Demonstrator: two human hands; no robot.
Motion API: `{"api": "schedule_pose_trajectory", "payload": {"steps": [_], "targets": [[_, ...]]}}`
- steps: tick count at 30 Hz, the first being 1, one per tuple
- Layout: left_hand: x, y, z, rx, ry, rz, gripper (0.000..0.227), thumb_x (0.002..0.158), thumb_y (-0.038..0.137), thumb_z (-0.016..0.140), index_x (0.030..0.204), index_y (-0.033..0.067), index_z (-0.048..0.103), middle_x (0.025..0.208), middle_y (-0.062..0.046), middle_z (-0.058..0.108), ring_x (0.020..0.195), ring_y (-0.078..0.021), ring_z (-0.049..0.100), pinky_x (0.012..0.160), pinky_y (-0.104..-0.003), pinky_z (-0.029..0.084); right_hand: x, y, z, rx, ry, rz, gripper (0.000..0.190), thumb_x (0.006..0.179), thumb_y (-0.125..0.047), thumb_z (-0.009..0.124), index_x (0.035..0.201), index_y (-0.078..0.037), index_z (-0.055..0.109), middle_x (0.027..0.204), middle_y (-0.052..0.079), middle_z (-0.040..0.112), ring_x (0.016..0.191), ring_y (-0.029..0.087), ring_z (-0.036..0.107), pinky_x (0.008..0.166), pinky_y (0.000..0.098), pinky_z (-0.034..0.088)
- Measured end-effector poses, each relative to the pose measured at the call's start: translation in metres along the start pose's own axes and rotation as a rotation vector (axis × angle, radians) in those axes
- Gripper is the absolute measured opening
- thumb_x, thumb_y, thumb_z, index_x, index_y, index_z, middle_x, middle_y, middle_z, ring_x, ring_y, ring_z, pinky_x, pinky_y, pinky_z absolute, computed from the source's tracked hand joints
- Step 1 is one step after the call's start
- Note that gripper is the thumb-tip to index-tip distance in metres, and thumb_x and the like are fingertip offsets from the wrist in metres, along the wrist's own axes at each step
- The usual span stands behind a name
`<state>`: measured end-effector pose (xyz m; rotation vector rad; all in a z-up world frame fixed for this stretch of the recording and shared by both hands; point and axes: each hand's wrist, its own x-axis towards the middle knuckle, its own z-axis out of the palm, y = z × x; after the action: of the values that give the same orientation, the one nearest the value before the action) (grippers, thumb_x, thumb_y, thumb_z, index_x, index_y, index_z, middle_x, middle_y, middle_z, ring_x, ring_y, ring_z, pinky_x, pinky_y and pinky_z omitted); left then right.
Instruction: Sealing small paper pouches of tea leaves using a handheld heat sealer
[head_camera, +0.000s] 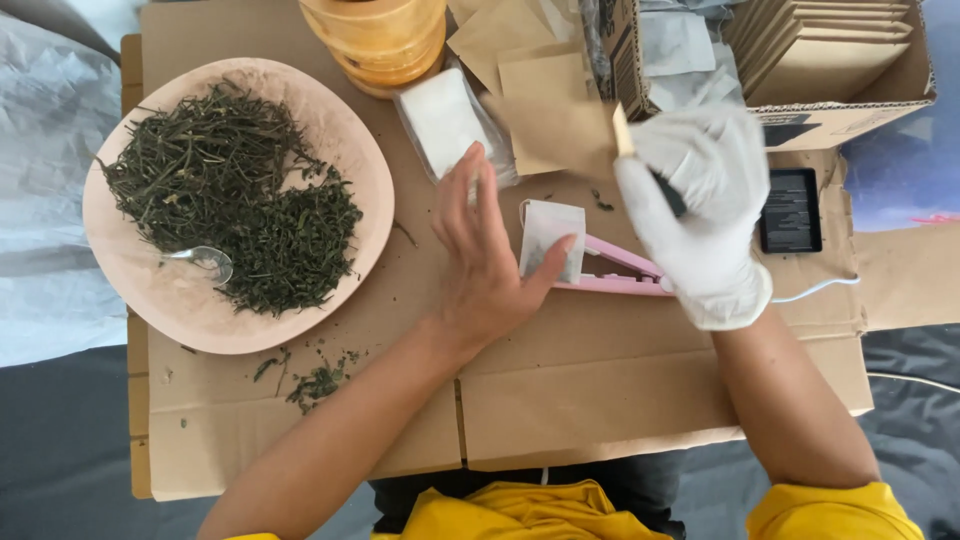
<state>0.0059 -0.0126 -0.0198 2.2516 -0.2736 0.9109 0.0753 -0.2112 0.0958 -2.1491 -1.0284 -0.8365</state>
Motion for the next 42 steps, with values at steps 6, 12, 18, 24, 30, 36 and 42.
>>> {"api": "schedule_pose_trajectory", "payload": {"steps": [6, 12, 18, 24, 30, 36, 42], "targets": [[0.014, -0.001, -0.009, 0.222, 0.022, 0.315, 0.061, 0.124, 0.050, 0.054, 0.166, 0.0070, 0.042, 0.168, -0.027, 0.058, 0.160, -0.0444, 0.053, 0.138, -0.066, 0.030, -0.023, -0.016, 0.018, 0.198, -0.118, -0.017, 0.006, 0.107, 0.001, 0.071, 0.108, -0.004, 0.074, 0.105, 0.005, 0.078, 0.095, 0.033, 0.071, 0.099, 0.0495, 0.050], [0.028, 0.000, -0.020, 0.171, 0.041, 0.220, 0.061, 0.120, 0.049, 0.053, 0.159, 0.0030, 0.057, 0.152, -0.018, 0.065, 0.144, -0.0371, 0.062, 0.134, -0.062, 0.040, -0.041, -0.012, 0.029, 0.187, -0.115, 0.123, 0.021, 0.106, -0.018, 0.085, 0.121, -0.010, 0.073, 0.127, 0.006, 0.078, 0.107, 0.030, 0.069, 0.104, 0.0442, 0.050], [0.020, -0.017, 0.006, 0.088, 0.117, 0.268, 0.076, 0.103, 0.041, 0.086, 0.166, 0.0106, 0.057, 0.154, -0.016, 0.057, 0.146, -0.0396, 0.047, 0.133, -0.066, 0.029, -0.043, -0.013, 0.032, 0.285, -0.034, 0.279, 0.017, 0.105, -0.001, 0.088, 0.120, -0.002, 0.079, 0.120, 0.018, 0.078, 0.119, 0.044, 0.072, 0.097, 0.0518, 0.058], [0.029, -0.023, 0.002, 0.089, 0.135, 0.341, 0.071, 0.105, 0.040, 0.085, 0.165, 0.0134, 0.060, 0.152, -0.014, 0.059, 0.146, -0.0370, 0.049, 0.134, -0.063, 0.031, -0.048, -0.010, 0.035, 0.354, -0.037, 0.357, 0.012, 0.107, 0.001, 0.085, 0.116, -0.004, 0.081, 0.113, 0.015, 0.077, 0.110, 0.039, 0.073, 0.095, 0.0463, 0.058], [0.034, -0.022, -0.002, 0.112, 0.135, 0.381, 0.068, 0.106, 0.043, 0.083, 0.164, 0.0138, 0.061, 0.151, -0.014, 0.061, 0.144, -0.0364, 0.051, 0.134, -0.063, 0.032, -0.058, -0.001, 0.042, 0.273, -0.014, 0.307, 0.009, 0.106, -0.002, 0.086, 0.112, -0.006, 0.080, 0.111, 0.013, 0.079, 0.109, 0.041, 0.073, 0.090, 0.0471, 0.058], [0.030, -0.028, 0.007, 0.085, 0.094, 0.362, 0.077, 0.105, 0.044, 0.084, 0.170, 0.0147, 0.055, 0.157, -0.015, 0.058, 0.149, -0.0376, 0.050, 0.137, -0.063, 0.029, -0.059, 0.003, 0.045, 0.199, 0.007, 0.190, 0.010, 0.108, -0.005, 0.085, 0.117, -0.006, 0.079, 0.116, 0.013, 0.080, 0.107, 0.043, 0.072, 0.088, 0.0502, 0.055], [0.033, -0.026, 0.006, 0.170, 0.114, 0.393, 0.071, 0.108, 0.039, 0.079, 0.170, 0.0169, 0.054, 0.157, -0.014, 0.059, 0.152, -0.0382, 0.051, 0.138, -0.065, 0.027, -0.074, 0.022, 0.056, 0.087, 0.012, 0.069, 0.015, 0.109, -0.004, 0.083, 0.122, -0.008, 0.078, 0.121, 0.011, 0.080, 0.109, 0.042, 0.073, 0.089, 0.0509, 0.052]]}}
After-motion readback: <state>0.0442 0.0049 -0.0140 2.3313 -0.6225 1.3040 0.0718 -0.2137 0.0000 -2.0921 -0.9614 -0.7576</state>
